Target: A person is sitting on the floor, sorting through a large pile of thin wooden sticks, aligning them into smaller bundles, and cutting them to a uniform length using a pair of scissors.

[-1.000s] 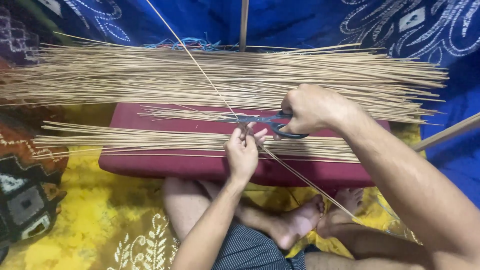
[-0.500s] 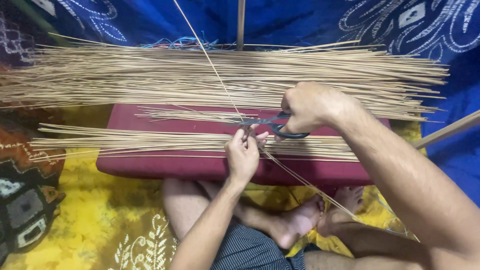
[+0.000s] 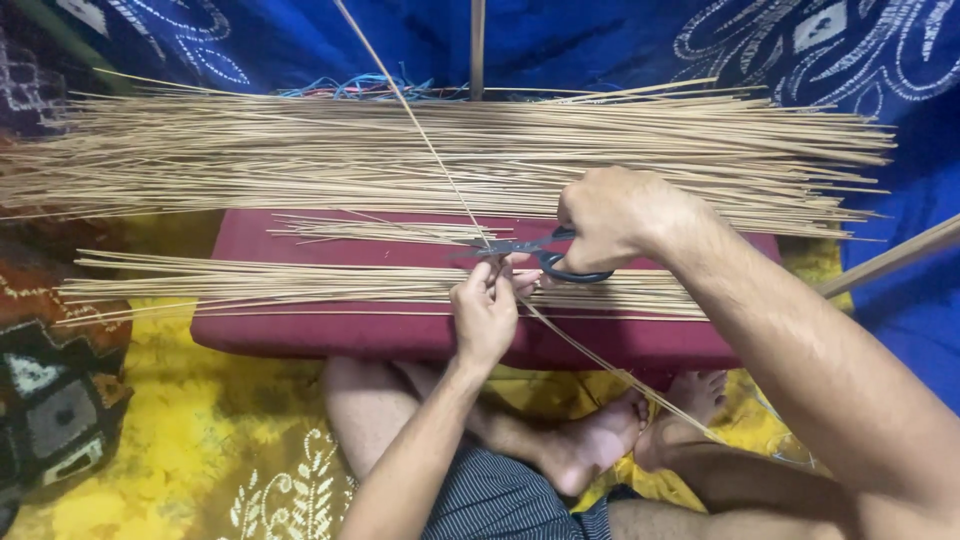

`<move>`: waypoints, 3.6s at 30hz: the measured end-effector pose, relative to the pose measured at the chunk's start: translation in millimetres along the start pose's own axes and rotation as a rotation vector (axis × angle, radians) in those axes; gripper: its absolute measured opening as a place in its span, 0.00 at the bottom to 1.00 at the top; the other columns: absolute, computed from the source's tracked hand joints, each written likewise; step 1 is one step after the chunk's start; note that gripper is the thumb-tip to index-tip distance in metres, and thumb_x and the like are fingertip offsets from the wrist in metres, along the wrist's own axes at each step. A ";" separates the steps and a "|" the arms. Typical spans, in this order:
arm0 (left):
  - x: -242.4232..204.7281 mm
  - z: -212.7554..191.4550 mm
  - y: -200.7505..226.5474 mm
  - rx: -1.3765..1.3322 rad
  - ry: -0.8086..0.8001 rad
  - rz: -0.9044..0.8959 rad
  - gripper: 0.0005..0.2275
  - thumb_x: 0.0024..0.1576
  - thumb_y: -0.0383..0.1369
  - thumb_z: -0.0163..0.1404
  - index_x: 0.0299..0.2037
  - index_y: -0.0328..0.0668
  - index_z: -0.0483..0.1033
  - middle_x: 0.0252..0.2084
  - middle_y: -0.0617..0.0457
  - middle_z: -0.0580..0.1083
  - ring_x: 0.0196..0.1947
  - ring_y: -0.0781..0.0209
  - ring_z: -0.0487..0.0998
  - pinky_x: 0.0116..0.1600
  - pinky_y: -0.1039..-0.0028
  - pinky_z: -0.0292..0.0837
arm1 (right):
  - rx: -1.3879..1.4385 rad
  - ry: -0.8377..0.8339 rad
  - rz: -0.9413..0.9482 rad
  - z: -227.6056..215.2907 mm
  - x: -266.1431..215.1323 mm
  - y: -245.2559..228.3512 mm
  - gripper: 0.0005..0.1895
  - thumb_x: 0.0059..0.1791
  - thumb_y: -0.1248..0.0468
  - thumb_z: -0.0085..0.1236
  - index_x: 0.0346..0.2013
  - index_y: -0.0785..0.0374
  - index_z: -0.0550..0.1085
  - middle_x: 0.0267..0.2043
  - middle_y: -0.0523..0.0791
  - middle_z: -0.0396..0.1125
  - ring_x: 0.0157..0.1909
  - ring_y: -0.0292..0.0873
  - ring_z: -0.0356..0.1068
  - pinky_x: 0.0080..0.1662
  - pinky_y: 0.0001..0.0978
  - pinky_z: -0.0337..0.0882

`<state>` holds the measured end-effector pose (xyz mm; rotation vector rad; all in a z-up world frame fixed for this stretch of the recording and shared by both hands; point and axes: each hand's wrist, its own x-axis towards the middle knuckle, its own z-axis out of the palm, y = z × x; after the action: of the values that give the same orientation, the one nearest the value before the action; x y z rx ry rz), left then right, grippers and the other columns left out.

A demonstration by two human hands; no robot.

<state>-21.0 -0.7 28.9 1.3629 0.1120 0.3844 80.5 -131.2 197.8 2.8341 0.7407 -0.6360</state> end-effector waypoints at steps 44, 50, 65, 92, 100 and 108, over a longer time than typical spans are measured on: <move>8.5 -9.2 -28.6 -0.201 -0.098 -0.036 0.14 0.67 0.20 0.37 0.60 0.27 0.68 0.52 0.30 0.78 0.45 0.38 0.83 0.46 0.56 0.85 | 0.038 0.209 0.131 125.1 49.7 144.1 0.12 0.43 0.60 0.71 0.38 0.59 0.80 0.39 0.56 0.77 0.47 0.60 0.79 0.47 0.51 0.80; 25.8 -10.2 -13.5 -0.294 0.000 -0.061 0.12 0.67 0.22 0.38 0.60 0.30 0.65 0.54 0.32 0.77 0.48 0.36 0.82 0.50 0.54 0.84 | 0.226 0.316 -0.022 86.0 -9.3 61.8 0.14 0.49 0.58 0.54 0.28 0.63 0.81 0.29 0.57 0.75 0.38 0.61 0.79 0.40 0.53 0.77; 99.7 -108.7 4.9 -0.441 0.272 0.048 0.10 0.70 0.26 0.37 0.59 0.44 0.64 0.62 0.46 0.74 0.59 0.37 0.79 0.62 0.49 0.80 | 0.766 0.060 -0.187 82.6 -47.1 51.9 0.14 0.55 0.61 0.43 0.36 0.62 0.77 0.20 0.48 0.71 0.28 0.48 0.72 0.39 0.45 0.72; 45.5 -70.5 48.4 1.347 -0.401 0.612 0.08 0.66 0.39 0.47 0.43 0.55 0.82 0.31 0.56 0.77 0.33 0.52 0.82 0.38 0.62 0.77 | 0.287 0.334 -0.170 115.4 -47.8 95.6 0.12 0.54 0.66 0.39 0.45 0.63 0.71 0.40 0.60 0.73 0.47 0.68 0.75 0.46 0.63 0.74; 19.6 -8.3 69.1 1.365 -0.466 0.659 0.13 0.64 0.41 0.47 0.52 0.48 0.78 0.35 0.53 0.77 0.40 0.51 0.82 0.44 0.62 0.75 | 0.200 0.427 -0.128 123.2 -40.8 62.0 0.09 0.52 0.64 0.40 0.41 0.55 0.70 0.35 0.50 0.72 0.43 0.59 0.76 0.44 0.55 0.76; 31.4 -19.4 52.9 1.402 -0.397 0.638 0.07 0.64 0.40 0.49 0.39 0.56 0.80 0.28 0.57 0.74 0.33 0.53 0.82 0.38 0.64 0.74 | 0.252 0.418 -0.144 126.5 -60.1 95.0 0.10 0.52 0.66 0.39 0.43 0.59 0.71 0.37 0.52 0.72 0.45 0.61 0.76 0.46 0.57 0.75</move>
<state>-8.3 36.0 80.5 2.8490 -0.4953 0.5836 34.2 -270.2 113.1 3.2148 0.9978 -0.1550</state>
